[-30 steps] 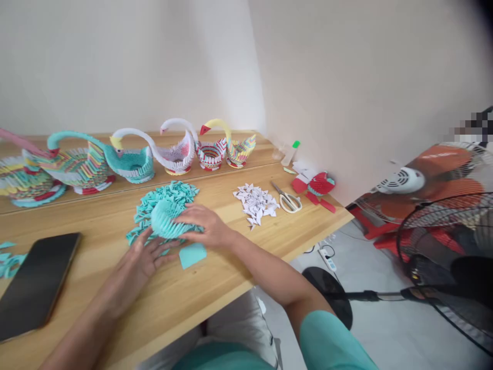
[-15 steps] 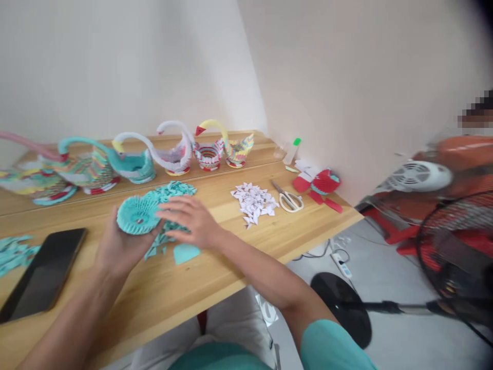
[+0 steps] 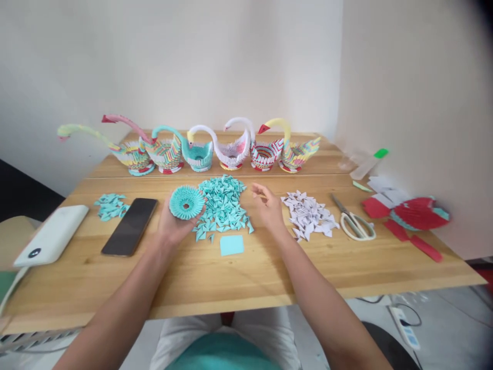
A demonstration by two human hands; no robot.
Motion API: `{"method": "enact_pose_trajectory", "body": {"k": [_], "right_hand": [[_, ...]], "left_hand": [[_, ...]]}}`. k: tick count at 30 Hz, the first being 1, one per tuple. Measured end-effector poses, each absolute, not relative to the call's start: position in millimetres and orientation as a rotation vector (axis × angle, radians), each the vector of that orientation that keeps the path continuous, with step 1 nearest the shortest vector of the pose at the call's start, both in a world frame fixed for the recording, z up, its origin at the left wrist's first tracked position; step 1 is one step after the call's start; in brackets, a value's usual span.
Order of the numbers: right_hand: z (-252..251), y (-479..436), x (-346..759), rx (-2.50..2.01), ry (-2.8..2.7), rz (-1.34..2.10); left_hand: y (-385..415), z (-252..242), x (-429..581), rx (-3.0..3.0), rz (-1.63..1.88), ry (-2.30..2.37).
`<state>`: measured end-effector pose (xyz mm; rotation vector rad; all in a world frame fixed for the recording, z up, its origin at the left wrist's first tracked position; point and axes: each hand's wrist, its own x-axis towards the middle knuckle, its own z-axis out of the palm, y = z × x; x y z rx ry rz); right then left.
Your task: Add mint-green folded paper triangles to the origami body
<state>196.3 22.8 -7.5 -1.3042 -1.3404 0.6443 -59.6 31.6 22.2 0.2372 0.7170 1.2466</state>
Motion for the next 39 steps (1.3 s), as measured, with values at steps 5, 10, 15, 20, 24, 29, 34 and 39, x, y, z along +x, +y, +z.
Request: {"method": "enact_pose_trajectory", "body": {"k": [5, 10, 15, 20, 24, 29, 34, 39], "right_hand": [[-14.5, 24.5, 196.9, -1.363, -1.452, 0.604], [-30.0, 27.6, 195.1, -1.401, -1.599, 0.534], [-28.2, 27.0, 189.5, -1.391, -1.737, 0.421], [-8.0, 37.2, 177.0, -1.330, -1.989, 0.293], [0.7, 56.9, 165.7, -1.267, -2.176, 0.231], [5.6, 77.7, 157.1, -1.233, -2.447, 0.133], [11.7, 86.2, 153.0, -1.265, -2.561, 0.049], [10.9, 83.6, 157.9, -1.211, -2.482, 0.117]], "left_hand": [[30.5, 24.2, -59.2, 0.189, 1.316, 0.766], [30.5, 22.0, -61.4, 0.151, 1.353, 0.761], [29.8, 26.0, -61.2, 0.130, 1.390, 0.756], [30.5, 29.7, -59.6, 0.110, 1.360, 0.707], [30.0, 31.7, -57.7, 0.056, 1.335, 0.702], [29.6, 32.5, -57.4, 0.023, 1.316, 0.694], [30.3, 34.3, -57.9, 0.047, 1.274, 0.667], [30.9, 33.9, -55.0, 0.105, 1.245, 0.655]]}}
